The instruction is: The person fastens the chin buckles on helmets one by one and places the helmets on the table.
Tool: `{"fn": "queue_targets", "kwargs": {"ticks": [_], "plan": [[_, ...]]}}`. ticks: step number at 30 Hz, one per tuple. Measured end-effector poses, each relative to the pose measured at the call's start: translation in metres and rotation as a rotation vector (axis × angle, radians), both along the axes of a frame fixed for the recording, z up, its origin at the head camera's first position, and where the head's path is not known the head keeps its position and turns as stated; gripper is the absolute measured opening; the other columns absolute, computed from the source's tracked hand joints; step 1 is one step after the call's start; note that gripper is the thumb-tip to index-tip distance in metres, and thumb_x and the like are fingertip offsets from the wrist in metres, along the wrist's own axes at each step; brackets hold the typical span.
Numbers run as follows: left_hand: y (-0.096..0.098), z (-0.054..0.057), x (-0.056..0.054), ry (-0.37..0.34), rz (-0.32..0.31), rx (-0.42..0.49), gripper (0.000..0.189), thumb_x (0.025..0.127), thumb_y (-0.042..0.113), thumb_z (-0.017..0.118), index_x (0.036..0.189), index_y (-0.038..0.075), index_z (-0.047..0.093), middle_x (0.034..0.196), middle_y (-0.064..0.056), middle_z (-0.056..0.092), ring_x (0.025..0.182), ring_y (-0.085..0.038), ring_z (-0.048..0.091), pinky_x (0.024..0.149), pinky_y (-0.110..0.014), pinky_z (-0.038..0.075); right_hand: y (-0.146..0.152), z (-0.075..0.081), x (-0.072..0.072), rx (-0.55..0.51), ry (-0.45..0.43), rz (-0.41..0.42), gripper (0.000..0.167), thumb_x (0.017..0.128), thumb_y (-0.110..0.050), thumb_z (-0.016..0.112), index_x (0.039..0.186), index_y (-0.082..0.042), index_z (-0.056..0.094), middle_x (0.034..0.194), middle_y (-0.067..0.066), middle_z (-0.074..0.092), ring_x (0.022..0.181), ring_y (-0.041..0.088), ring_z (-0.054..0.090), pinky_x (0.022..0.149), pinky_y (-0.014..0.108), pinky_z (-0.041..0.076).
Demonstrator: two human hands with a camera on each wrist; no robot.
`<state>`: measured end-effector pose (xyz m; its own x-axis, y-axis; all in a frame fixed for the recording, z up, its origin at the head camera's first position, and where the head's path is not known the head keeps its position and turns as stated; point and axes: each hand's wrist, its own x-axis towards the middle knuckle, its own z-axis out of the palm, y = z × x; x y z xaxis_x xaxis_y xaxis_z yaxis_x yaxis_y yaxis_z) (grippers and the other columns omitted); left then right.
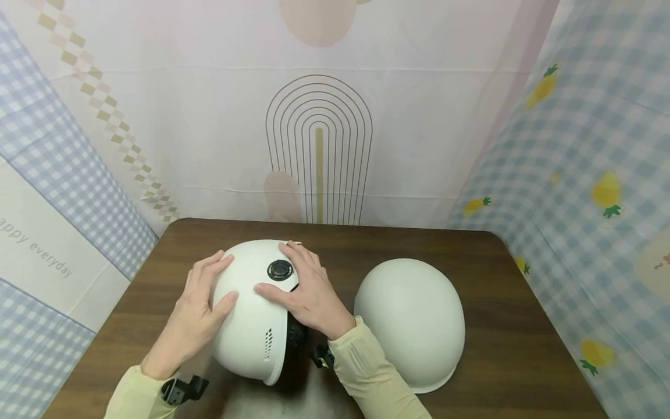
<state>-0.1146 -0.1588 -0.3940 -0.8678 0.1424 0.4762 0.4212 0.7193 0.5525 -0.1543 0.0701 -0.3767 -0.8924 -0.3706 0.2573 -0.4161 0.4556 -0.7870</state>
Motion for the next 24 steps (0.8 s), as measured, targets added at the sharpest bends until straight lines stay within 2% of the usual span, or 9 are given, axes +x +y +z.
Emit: {"fn": "queue_targets", "kwargs": {"ticks": [5,11,15,18,21,24], "plan": [[0.004,0.004,-0.003,0.043,0.002,-0.009,0.058,0.088,0.034,0.062,0.136,0.005,0.047,0.147,-0.011,0.039,0.134,-0.03,0.038,0.098,-0.058,0.032,0.0,0.001,0.0,0.028,0.012,-0.009,0.078,0.082,-0.062,0.066,0.147,-0.024,0.043,0.153,-0.005,0.034,0.141,0.012,0.023,0.108,0.054,0.028],[0.007,0.005,-0.004,0.05,-0.031,0.002,0.059,0.089,0.031,0.061,0.136,0.0,0.044,0.152,-0.005,0.037,0.142,-0.026,0.03,0.107,-0.057,0.027,0.001,0.002,0.001,0.043,0.019,-0.01,0.079,0.082,-0.063,0.065,0.146,-0.023,0.044,0.152,-0.005,0.035,0.14,0.014,0.025,0.108,0.053,0.028],[0.01,0.011,-0.004,-0.007,-0.04,-0.03,0.06,0.092,0.034,0.06,0.141,0.005,0.041,0.153,-0.008,0.034,0.143,-0.03,0.026,0.107,-0.06,0.028,0.001,0.002,0.001,0.06,0.032,-0.017,0.079,0.082,-0.064,0.064,0.146,-0.023,0.044,0.152,-0.004,0.035,0.139,0.015,0.027,0.108,0.053,0.026],[0.012,0.019,-0.005,-0.054,-0.048,-0.098,0.062,0.095,0.04,0.057,0.148,0.016,0.037,0.153,-0.014,0.03,0.141,-0.037,0.025,0.103,-0.065,0.028,0.0,0.002,0.001,0.084,0.051,-0.032,0.079,0.083,-0.066,0.063,0.146,-0.023,0.044,0.152,-0.003,0.036,0.139,0.016,0.027,0.108,0.055,0.025],[0.013,0.024,-0.005,-0.086,-0.049,-0.149,0.059,0.096,0.045,0.055,0.15,0.027,0.038,0.152,-0.018,0.028,0.14,-0.041,0.025,0.101,-0.068,0.028,-0.002,0.002,0.001,0.101,0.062,-0.043,0.079,0.083,-0.067,0.061,0.146,-0.023,0.044,0.152,-0.002,0.035,0.14,0.018,0.027,0.106,0.057,0.025],[0.013,0.025,-0.004,-0.092,-0.046,-0.157,0.055,0.096,0.046,0.055,0.147,0.027,0.044,0.153,-0.017,0.027,0.141,-0.041,0.024,0.101,-0.068,0.028,-0.003,0.003,0.002,0.11,0.061,-0.043,0.08,0.083,-0.068,0.06,0.147,-0.023,0.043,0.153,-0.004,0.034,0.139,0.017,0.027,0.106,0.058,0.025]]}}
